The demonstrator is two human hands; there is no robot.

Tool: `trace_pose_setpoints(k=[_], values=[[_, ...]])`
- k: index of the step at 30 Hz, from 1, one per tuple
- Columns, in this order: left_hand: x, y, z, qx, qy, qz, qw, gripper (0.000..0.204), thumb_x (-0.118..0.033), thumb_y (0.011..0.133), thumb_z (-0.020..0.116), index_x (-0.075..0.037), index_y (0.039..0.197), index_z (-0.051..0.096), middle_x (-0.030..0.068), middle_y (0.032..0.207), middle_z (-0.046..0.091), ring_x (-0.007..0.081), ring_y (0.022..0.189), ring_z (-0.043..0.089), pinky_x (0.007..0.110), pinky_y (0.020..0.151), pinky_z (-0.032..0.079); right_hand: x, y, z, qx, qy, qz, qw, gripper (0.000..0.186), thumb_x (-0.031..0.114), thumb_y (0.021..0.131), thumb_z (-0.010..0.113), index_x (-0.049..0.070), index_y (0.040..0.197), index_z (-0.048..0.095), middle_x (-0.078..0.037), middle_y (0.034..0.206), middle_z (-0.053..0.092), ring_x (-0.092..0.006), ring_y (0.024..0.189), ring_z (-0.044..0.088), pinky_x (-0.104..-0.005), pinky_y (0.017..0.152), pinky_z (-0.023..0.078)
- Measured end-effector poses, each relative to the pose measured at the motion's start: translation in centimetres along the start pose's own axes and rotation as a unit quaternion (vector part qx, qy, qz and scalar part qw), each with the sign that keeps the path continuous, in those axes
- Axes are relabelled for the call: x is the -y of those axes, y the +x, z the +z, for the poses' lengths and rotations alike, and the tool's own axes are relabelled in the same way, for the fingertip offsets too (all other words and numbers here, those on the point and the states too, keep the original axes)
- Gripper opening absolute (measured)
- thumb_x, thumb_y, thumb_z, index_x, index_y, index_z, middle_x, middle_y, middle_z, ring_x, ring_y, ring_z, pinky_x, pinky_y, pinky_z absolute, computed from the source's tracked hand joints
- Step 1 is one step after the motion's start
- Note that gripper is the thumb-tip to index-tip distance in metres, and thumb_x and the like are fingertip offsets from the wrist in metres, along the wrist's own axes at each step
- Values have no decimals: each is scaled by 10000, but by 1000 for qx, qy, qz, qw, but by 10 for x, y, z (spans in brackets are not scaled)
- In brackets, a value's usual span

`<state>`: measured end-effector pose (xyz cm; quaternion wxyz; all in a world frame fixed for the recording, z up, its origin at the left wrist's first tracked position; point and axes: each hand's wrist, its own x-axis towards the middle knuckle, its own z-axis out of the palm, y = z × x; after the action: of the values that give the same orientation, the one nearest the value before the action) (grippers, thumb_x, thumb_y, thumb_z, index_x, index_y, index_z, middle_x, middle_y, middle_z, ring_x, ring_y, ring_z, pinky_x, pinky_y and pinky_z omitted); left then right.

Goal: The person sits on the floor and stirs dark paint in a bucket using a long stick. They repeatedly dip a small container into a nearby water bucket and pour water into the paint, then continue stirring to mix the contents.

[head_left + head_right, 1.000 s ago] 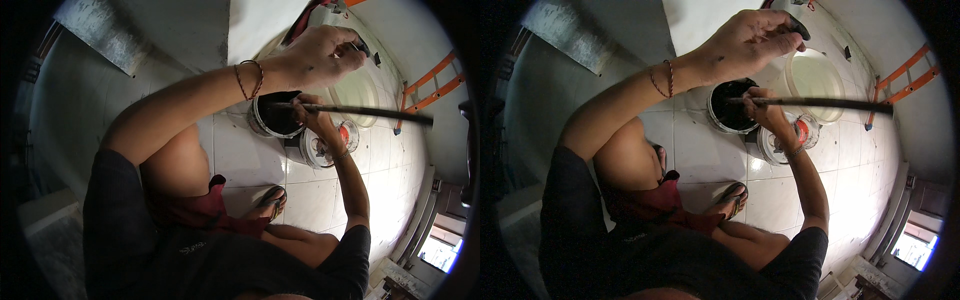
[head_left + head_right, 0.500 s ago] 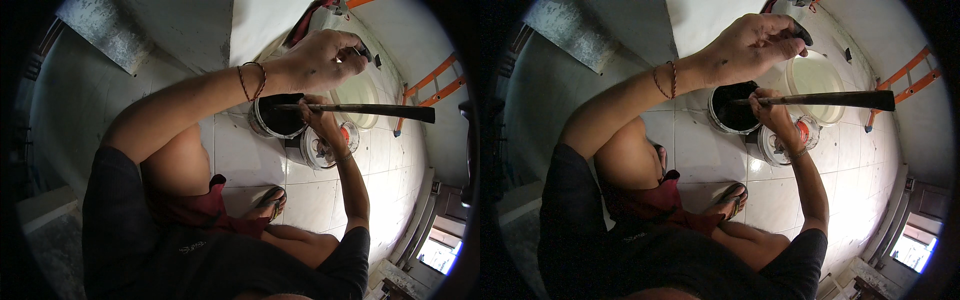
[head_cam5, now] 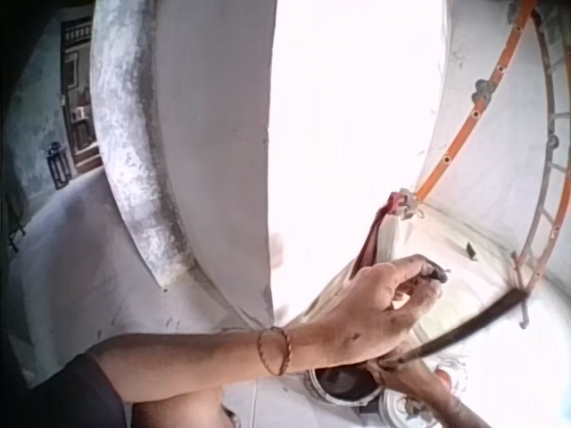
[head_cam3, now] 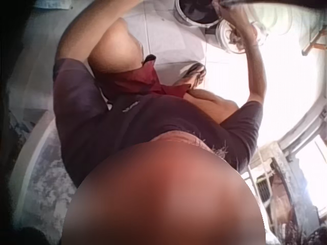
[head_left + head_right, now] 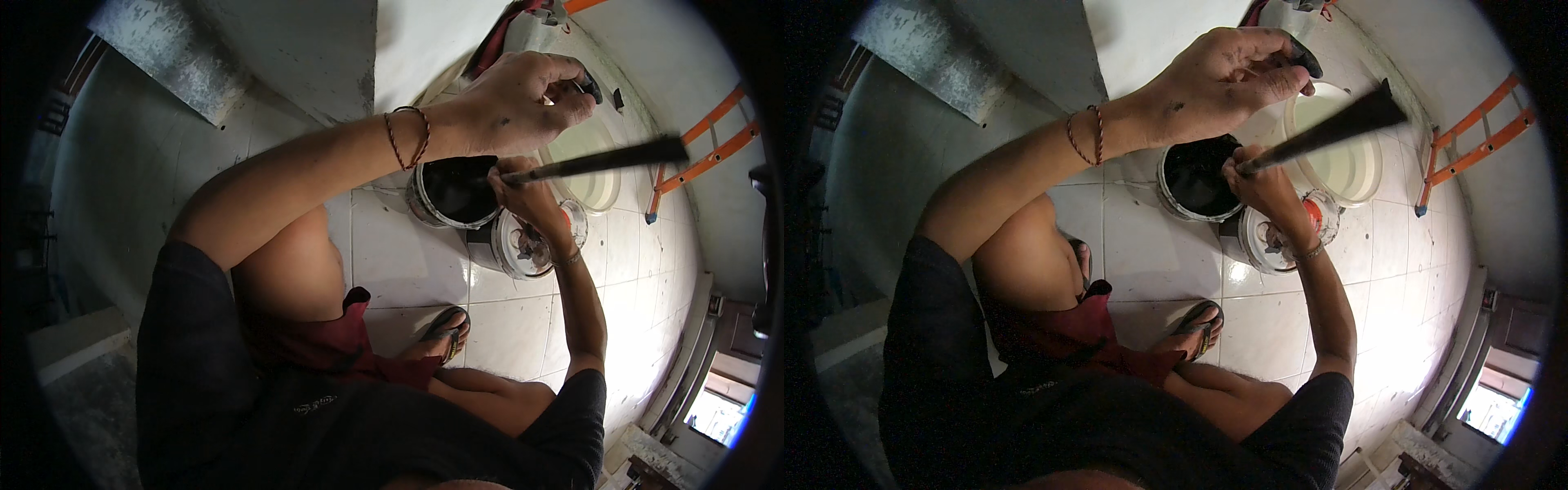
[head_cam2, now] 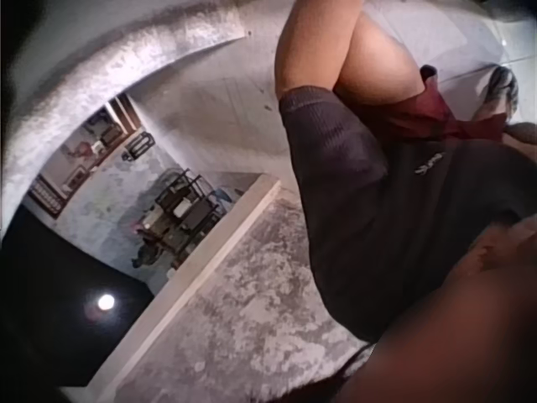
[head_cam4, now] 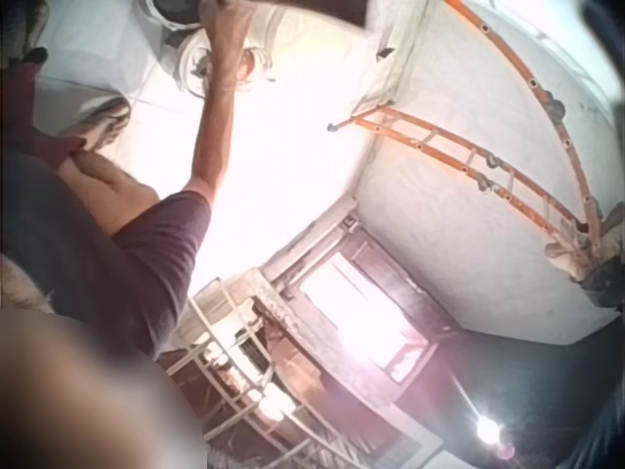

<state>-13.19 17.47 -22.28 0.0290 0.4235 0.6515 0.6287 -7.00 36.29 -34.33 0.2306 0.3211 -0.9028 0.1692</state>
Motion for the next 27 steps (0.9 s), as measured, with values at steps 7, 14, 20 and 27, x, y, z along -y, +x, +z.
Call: trace_pose_setpoints(k=[7, 14, 20, 27], values=[[1, 1, 1, -15, -4, 18, 1000, 305, -271, 1043, 625, 23, 1109, 670, 110, 1045, 741, 175, 1023, 709, 324, 973, 554, -1, 3, 8, 143, 297, 285, 900, 256, 192, 990, 682, -35, 887, 622, -122, 657, 630, -191, 548, 615, -359, 535, 488], [-1, 0, -4, -8, 24, 4, 1000, 297, -264, 1035, 641, 19, 1120, 674, 96, 1021, 731, 154, 965, 689, 312, 956, 552, -5, -3, -3, 195, 221, 251, 922, 262, 198, 997, 672, -48, 919, 627, -123, 697, 638, -210, 562, 625, -368, 538, 488], [-2, 0, 0, -32, 29, 16, 999, 274, -253, 1036, 637, 4, 1119, 679, 90, 1007, 728, 152, 968, 691, 312, 960, 552, -3, 7, 5, 147, 263, 282, 911, 279, 200, 1020, 629, -51, 903, 667, -114, 609, 627, -190, 518, 611, -362, 514, 474], [-2, -1, -6, -27, 48, 9, 998, 303, -272, 1051, 605, 9, 1142, 673, 92, 1019, 729, 154, 999, 688, 308, 970, 538, 2, 2, -3, 205, 280, 326, 880, 275, 168, 998, 649, -45, 824, 638, -114, 601, 597, -190, 541, 598, -346, 541, 479]])
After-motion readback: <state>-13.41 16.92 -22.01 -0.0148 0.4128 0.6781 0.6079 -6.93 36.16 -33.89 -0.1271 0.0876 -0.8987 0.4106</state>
